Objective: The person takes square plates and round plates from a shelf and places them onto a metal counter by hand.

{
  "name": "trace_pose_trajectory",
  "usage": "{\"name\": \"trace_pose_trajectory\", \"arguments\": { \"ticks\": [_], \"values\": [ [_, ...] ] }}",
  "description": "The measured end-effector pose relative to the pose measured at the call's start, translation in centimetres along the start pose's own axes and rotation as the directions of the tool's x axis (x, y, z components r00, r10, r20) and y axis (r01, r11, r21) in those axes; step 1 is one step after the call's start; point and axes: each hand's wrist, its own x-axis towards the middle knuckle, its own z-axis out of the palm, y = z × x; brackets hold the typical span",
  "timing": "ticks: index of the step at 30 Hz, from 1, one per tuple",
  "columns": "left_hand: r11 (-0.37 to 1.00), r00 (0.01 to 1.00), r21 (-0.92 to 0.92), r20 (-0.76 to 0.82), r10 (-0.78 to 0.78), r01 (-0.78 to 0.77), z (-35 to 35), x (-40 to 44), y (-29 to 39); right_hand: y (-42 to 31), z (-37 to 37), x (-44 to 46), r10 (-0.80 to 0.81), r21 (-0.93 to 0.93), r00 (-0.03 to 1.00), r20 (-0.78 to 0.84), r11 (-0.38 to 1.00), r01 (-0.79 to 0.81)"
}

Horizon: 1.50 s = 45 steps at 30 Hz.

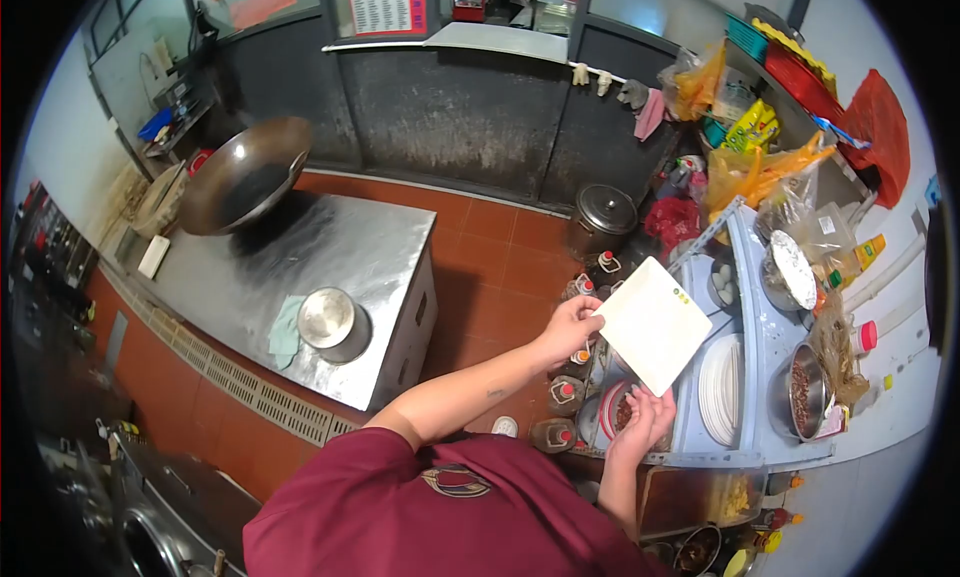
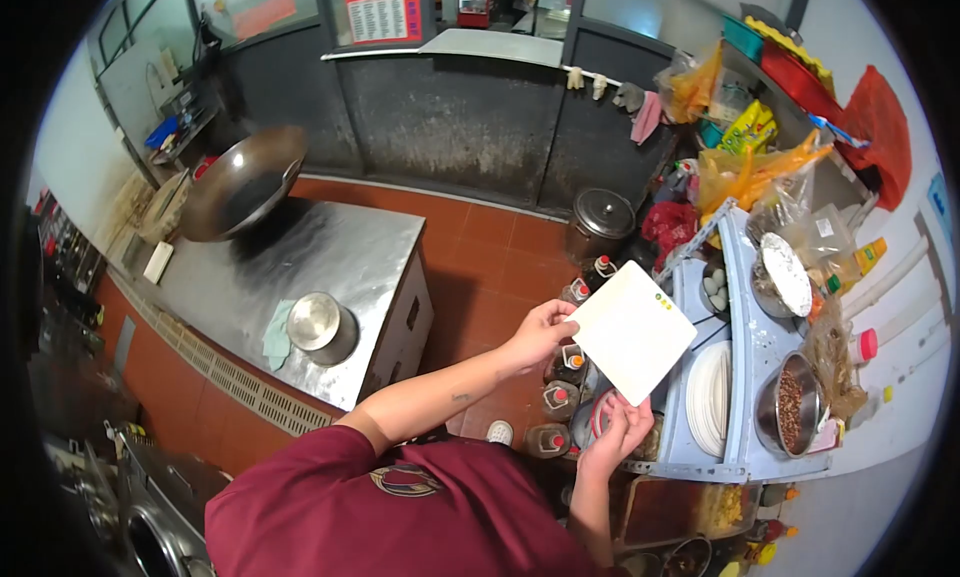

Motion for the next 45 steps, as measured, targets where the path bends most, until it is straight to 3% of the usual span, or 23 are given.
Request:
{"name": "trace_pose_trajectory", "arguments": {
  "ticks": [2,5,10,16,20,23,28,38,45],
  "values": [
    [0.998,0.994,-0.022,-0.092,0.055,-0.057,-4.0,-4.3,2.4,0.1,2.7,-2.5,0.109,0.016,0.994,0.030,0.994,-0.110],
    [0.997,0.979,0.010,-0.190,0.077,-0.077,-8.0,-8.3,3.9,1.5,4.2,-4.3,0.162,0.001,0.977,0.136,0.986,-0.164],
    [0.993,0.955,0.078,-0.277,0.111,-0.093,-14.1,-14.6,5.0,2.4,7.8,-7.7,0.264,0.009,0.948,0.181,0.963,-0.270],
    [0.992,0.915,0.068,-0.384,0.123,-0.105,-17.7,-21.2,7.3,3.4,10.4,-10.7,0.315,-0.133,0.872,0.374,0.949,-0.286],
    [0.977,0.878,0.064,-0.430,0.213,-0.206,-19.1,-24.2,7.9,4.0,11.9,-11.8,0.358,-0.176,0.808,0.468,0.934,-0.311],
    [0.981,0.860,0.025,-0.477,0.182,-0.193,-19.2,-25.9,9.4,3.8,13.0,-11.9,0.396,-0.193,0.744,0.538,0.917,-0.349],
    [0.971,0.819,0.017,-0.533,0.212,-0.240,-19.5,-27.2,9.7,4.3,14.9,-9.9,0.413,-0.225,0.619,0.668,0.905,-0.361],
    [0.940,0.648,0.115,-0.697,0.308,-0.322,-17.4,-29.4,8.3,5.1,19.7,-5.5,0.411,-0.313,0.276,0.869,0.888,-0.338],
    [0.895,0.408,0.190,-0.838,0.362,-0.405,-14.7,-32.7,5.9,6.6,22.6,-5.9,0.413,-0.397,-0.021,0.910,0.857,-0.329]
  ]
}}
